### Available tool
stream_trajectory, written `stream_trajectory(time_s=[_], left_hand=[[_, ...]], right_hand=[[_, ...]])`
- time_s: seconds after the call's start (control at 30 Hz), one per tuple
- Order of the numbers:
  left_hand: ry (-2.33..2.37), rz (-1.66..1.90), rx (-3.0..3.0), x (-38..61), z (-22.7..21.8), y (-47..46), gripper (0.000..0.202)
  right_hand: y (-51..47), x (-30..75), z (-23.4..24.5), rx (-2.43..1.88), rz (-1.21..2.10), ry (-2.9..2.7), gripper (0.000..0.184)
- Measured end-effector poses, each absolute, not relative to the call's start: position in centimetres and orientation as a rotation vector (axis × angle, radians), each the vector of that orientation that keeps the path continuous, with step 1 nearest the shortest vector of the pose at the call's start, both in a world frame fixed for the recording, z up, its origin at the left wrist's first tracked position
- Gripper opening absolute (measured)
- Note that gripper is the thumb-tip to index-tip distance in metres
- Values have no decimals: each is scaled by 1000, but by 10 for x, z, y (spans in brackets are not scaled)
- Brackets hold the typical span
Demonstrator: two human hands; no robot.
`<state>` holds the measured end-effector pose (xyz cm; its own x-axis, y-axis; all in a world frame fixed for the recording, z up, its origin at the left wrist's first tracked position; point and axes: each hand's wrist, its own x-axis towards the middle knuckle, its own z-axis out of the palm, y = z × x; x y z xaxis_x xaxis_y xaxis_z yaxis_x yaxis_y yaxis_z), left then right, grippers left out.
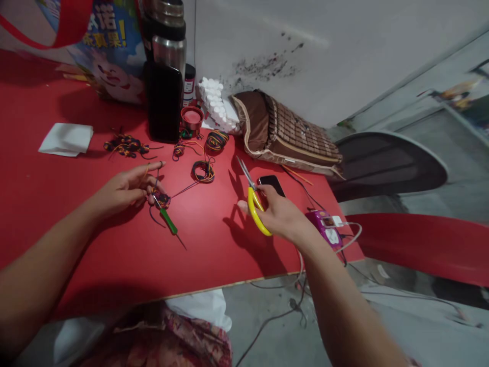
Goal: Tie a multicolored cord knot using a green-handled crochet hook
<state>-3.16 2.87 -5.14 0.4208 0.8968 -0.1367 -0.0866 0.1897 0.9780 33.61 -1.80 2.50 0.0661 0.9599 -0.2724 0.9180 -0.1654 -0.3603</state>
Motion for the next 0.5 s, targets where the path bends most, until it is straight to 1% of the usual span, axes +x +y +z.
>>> stream_trajectory(time_s=[0.07,0.13,0.2,0.33,0.4,0.5], left_hand=[[892,817,1169,-31,-49,28,97],[907,798,1170,-30,-47,27,92],[922,803,1166,-29,-45,27,87],[916,795,1187,-30,-45,26,84],[903,786,1204,-32,-47,27,84],[893,781,1219,-33,-50,29,81]], right_hand=[[-29,334,34,-2208,645,-1922,72],[-38,326,41,-2032,692,-1985,64],[-42,314,45,-1906,854,-2110,57],[-35,283,42,-1731,1155,-2201,54],[-26,270,38,-1651,1258,-2202,56],[-14,256,32,-1637,1265,-2244,60]])
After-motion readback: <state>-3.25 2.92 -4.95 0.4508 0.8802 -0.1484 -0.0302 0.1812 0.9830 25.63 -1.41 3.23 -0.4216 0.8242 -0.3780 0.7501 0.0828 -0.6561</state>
